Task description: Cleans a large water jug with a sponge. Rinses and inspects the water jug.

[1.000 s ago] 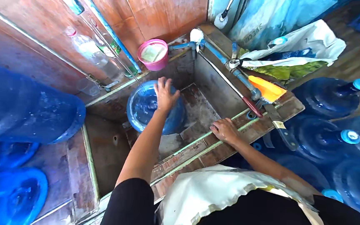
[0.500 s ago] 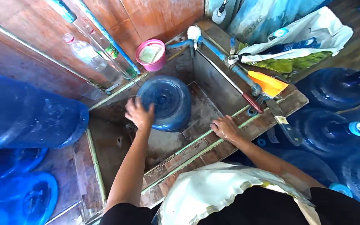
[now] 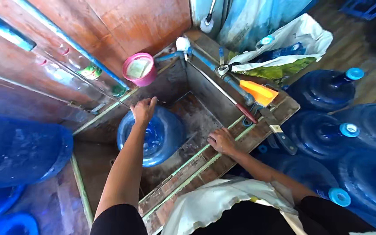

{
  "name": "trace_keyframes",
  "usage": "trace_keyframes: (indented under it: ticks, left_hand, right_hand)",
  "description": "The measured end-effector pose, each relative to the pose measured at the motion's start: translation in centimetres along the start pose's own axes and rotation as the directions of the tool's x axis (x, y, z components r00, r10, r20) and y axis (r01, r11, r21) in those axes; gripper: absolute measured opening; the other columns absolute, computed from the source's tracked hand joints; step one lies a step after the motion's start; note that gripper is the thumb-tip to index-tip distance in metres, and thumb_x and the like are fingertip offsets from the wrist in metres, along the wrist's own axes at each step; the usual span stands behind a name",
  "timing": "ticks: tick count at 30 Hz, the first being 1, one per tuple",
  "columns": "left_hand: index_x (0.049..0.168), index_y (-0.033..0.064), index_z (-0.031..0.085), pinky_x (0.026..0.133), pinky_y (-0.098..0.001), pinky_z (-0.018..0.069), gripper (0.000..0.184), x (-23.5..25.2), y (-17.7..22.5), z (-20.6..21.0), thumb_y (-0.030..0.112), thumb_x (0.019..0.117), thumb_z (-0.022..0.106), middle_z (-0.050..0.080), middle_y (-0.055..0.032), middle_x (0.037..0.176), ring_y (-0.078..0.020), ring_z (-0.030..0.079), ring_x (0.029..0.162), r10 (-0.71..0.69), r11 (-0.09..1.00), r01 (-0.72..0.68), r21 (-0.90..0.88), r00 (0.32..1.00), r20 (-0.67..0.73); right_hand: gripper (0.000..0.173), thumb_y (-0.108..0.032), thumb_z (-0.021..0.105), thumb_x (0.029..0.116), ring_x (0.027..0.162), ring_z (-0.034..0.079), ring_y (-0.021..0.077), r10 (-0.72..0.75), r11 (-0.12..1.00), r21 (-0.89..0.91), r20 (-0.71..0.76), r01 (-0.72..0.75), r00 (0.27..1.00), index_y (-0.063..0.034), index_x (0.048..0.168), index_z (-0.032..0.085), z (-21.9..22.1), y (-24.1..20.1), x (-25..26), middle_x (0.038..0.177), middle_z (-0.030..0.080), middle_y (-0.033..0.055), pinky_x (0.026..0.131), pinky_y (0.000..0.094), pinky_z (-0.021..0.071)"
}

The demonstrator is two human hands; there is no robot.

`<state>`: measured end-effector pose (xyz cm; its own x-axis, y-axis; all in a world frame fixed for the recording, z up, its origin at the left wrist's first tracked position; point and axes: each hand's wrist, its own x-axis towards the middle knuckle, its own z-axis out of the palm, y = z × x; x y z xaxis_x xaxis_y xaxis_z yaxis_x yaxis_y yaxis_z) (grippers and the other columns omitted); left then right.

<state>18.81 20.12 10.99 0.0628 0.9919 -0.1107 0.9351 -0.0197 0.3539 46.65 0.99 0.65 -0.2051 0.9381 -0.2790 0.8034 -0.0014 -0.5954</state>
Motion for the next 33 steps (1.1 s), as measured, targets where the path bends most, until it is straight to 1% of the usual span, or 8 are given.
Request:
trace_keyframes:
  ticks: [3,7,9,11,15,18,24,33]
  left_hand:
    - [0.106,-0.0081,0.073,0.118,-0.0655,0.0199,0.056,-0.3,0.4,0.8,0.041,0.1088,0.047,0.070,-0.0292,0.112,-0.0450,0.061,0.120,0.104,0.991,-0.110,-0.077,0.991,-0.083]
    - [0.158,0.0013,0.035,0.115,-0.0790,0.0084,0.078,-5.1,0.0,3.1,0.048,0.1000,0.060,0.021,-0.0307,0.165,-0.0514,0.013,0.154,0.000,1.000,0.002,0.016,0.989,-0.151]
    - [0.161,0.0029,0.028,0.116,-0.0756,0.0154,0.088,-8.5,-1.2,4.5,0.050,0.0958,0.064,0.019,-0.0288,0.166,-0.0489,0.017,0.154,0.096,0.995,-0.096,0.007,0.987,-0.129]
    - [0.150,0.0056,0.051,0.118,-0.0721,0.0174,0.070,-10.6,-3.8,5.0,0.048,0.0960,0.063,0.041,-0.0234,0.159,-0.0443,0.034,0.149,0.207,0.976,-0.216,-0.022,0.954,-0.218]
    - [0.147,0.0088,0.055,0.113,-0.0781,0.0134,0.056,-11.6,-6.9,4.1,0.044,0.1035,0.054,0.035,-0.0216,0.163,-0.0502,0.019,0.152,-0.342,0.940,0.322,-0.115,0.883,-0.320]
    - [0.147,0.0090,0.056,0.110,-0.0787,0.0176,0.058,-12.2,-6.0,4.6,0.041,0.0986,0.059,0.033,-0.0223,0.164,-0.0549,0.018,0.151,-0.268,0.963,0.251,-0.093,0.895,-0.357]
    - [0.149,0.0047,0.046,0.100,-0.0677,0.0448,0.070,-10.2,-7.0,2.9,0.052,0.0998,0.061,0.059,-0.0297,0.134,-0.0482,0.058,0.123,-0.701,0.635,0.511,-0.579,0.696,-0.155]
    - [0.150,0.0080,0.047,0.105,-0.0687,0.0408,0.067,-3.1,-3.9,-0.8,0.048,0.0992,0.064,0.055,-0.0293,0.142,-0.0486,0.053,0.132,-0.501,0.810,0.455,-0.369,0.865,-0.034]
  right_hand:
    - [0.034,-0.020,0.052,0.1041,0.121,0.063,0.0367,-0.012,0.978,0.206,-0.122,0.038,0.992,0.0017,0.122,0.071,-1.6,-0.8,0.6,0.124,0.069,0.0231,0.111,0.0523,0.0423]
    - [0.028,-0.014,0.057,0.1028,0.118,0.066,0.0353,-0.119,0.974,0.146,-0.332,0.175,0.936,-0.0006,0.123,0.071,-5.8,-0.8,4.3,0.125,0.068,0.0208,0.104,0.0526,0.0506]
    - [0.028,-0.011,0.057,0.1029,0.122,0.064,0.0380,-0.239,0.965,-0.002,-0.411,0.261,0.880,0.0019,0.124,0.069,-9.2,0.0,7.6,0.130,0.066,0.0233,0.106,0.0543,0.0499]
    - [0.031,-0.012,0.054,0.1036,0.128,0.059,0.0427,-0.269,0.963,-0.122,-0.428,0.240,0.863,0.0049,0.127,0.067,-13.9,0.0,10.6,0.138,0.061,0.0268,0.109,0.0587,0.0460]
    - [0.040,-0.019,0.046,0.1072,0.142,0.044,0.0481,-0.193,0.969,-0.223,-0.424,0.105,0.885,0.0033,0.138,0.059,-19.9,2.6,17.1,0.154,0.047,0.0269,0.116,0.0647,0.0324]
    - [0.043,-0.022,0.043,0.1089,0.143,0.042,0.0480,-0.174,0.962,-0.264,-0.392,0.070,0.903,0.0058,0.139,0.058,-20.8,4.7,19.5,0.154,0.046,0.0275,0.116,0.0649,0.0306]
    - [0.044,-0.023,0.042,0.1090,0.146,0.041,0.0427,-0.155,0.977,-0.198,-0.428,0.075,0.890,0.0058,0.138,0.058,-19.4,6.1,19.4,0.157,0.043,0.0254,0.116,0.0597,0.0357]
    - [0.043,-0.023,0.041,0.1083,0.144,0.044,0.0425,-0.133,0.982,-0.182,-0.438,0.057,0.889,0.0039,0.134,0.062,-20.0,5.5,19.6,0.155,0.046,0.0240,0.114,0.0607,0.0377]
